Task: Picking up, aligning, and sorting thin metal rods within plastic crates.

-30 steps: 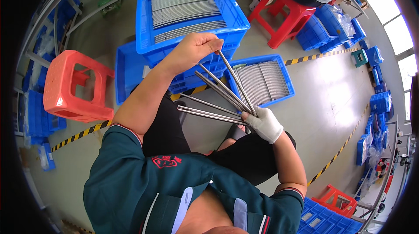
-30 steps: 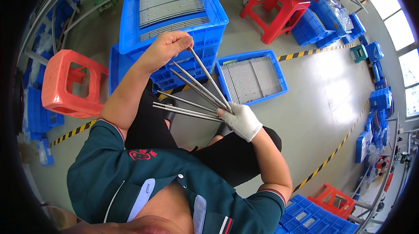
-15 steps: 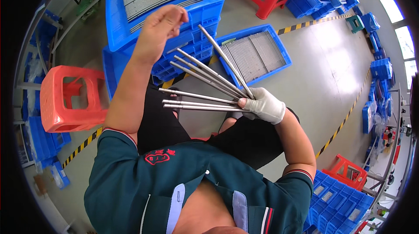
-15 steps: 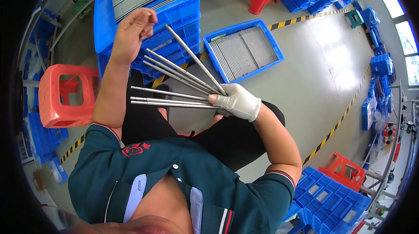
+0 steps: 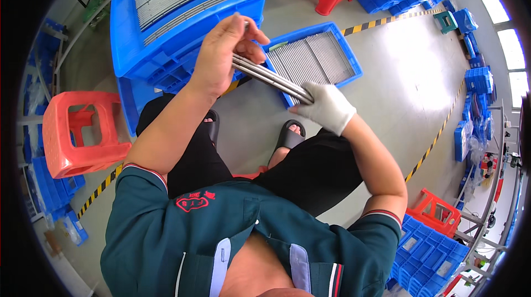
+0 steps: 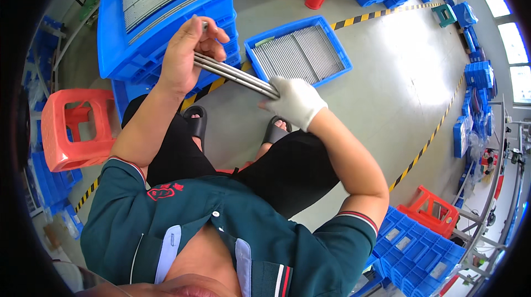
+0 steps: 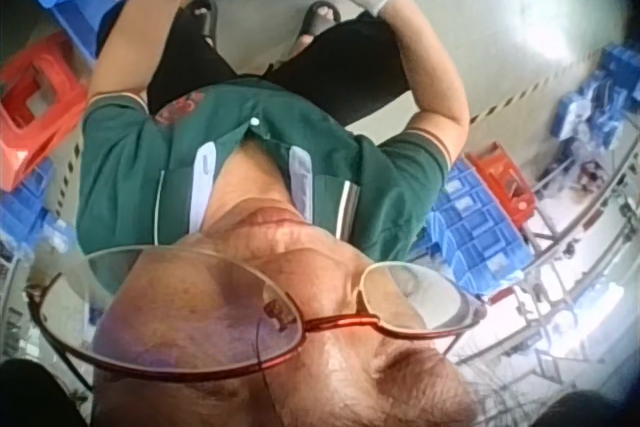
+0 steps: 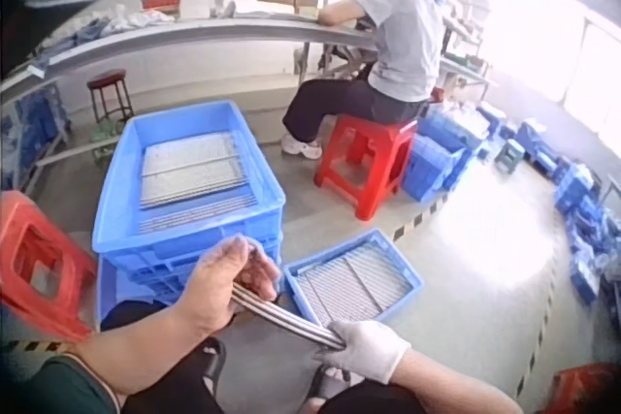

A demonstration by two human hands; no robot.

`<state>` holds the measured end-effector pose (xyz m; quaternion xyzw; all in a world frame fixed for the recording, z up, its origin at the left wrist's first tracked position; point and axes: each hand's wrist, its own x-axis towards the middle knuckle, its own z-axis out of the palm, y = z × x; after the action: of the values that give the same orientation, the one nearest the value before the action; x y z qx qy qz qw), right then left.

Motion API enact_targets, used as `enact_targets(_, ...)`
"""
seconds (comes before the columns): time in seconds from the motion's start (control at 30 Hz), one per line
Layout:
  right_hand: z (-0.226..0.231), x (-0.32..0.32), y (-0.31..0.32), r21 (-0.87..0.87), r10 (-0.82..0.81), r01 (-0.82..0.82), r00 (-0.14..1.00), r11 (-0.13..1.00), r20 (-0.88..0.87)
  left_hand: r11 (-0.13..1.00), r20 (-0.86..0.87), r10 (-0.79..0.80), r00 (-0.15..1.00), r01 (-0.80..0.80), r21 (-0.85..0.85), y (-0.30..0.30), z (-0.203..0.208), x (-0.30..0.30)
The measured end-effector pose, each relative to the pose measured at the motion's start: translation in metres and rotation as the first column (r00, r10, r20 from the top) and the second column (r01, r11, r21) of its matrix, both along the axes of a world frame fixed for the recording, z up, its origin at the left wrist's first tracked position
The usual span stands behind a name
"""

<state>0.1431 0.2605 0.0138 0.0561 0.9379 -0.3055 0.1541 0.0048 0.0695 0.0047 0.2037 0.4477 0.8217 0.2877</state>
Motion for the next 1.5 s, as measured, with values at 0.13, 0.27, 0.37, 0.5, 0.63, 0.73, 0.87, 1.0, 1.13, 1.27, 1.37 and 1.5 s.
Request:
enact_targets(0.13,-0.012,-0.051,0.003,0.021,0.1,-0.099,0.988,0.995,-0.118,0.972,-0.429,0.037,0.903,-0.132,-0.195,0.033,-0.007,0.012)
enact_targets(0.27,-0.082,-0.084,0.026,0.053,0.004,0.013,0.949,0.999,-0.314,0.886,-0.781,0.189,0.596,-0.446,-0.126,0.027,-0.003,0.005)
enact_targets(0.37,-0.155,-0.099,0.053,0.046,-0.181,0.216,0.901,0.975,-0.394,0.891,-0.648,0.008,0.761,-0.3,-0.341,0.01,0.0,0.015)
enact_targets(0.5,-0.245,-0.116,0.089,0.077,-0.5,0.57,0.771,0.818,-0.394,0.886,-0.575,-0.039,0.817,-0.238,-0.398,0.002,0.003,0.017)
enact_targets(0.63,-0.286,-0.122,0.111,0.106,-0.626,0.722,0.655,0.683,-0.424,0.837,-0.508,-0.059,0.859,-0.235,-0.494,-0.001,0.001,0.015)
enact_targets(0.73,-0.302,-0.134,0.125,0.246,-0.651,0.771,0.63,0.587,-0.423,0.806,-0.482,-0.124,0.868,-0.195,-0.559,0.0,-0.001,0.011)
enact_targets(0.87,-0.311,-0.137,0.127,0.51,-0.526,0.702,0.711,0.496,-0.467,0.771,-0.368,-0.098,0.925,-0.163,-0.615,0.005,-0.002,0.01)
enact_targets(1.0,-0.313,-0.124,0.119,0.427,-0.534,0.714,0.699,0.554,-0.476,0.758,-0.308,-0.072,0.949,-0.149,-0.635,0.003,-0.002,0.009)
enact_targets(1.13,-0.319,-0.114,0.116,0.449,-0.429,0.645,0.756,0.618,-0.494,0.766,-0.296,-0.083,0.951,-0.129,-0.63,0.002,-0.002,0.008)
enact_targets(1.27,-0.317,-0.113,0.122,0.561,-0.422,0.562,0.827,0.608,-0.372,0.776,-0.297,-0.097,0.95,-0.115,-0.621,0.003,-0.001,0.008)
enact_targets(1.37,-0.318,-0.116,0.134,0.586,-0.473,0.571,0.817,0.575,-0.332,0.769,-0.296,-0.105,0.949,-0.112,-0.629,0.005,-0.002,0.007)
enact_targets(1.5,-0.317,-0.118,0.133,0.581,-0.505,0.595,0.796,0.555,-0.332,0.768,-0.273,-0.112,0.955,-0.091,-0.633,0.004,-0.002,0.008)
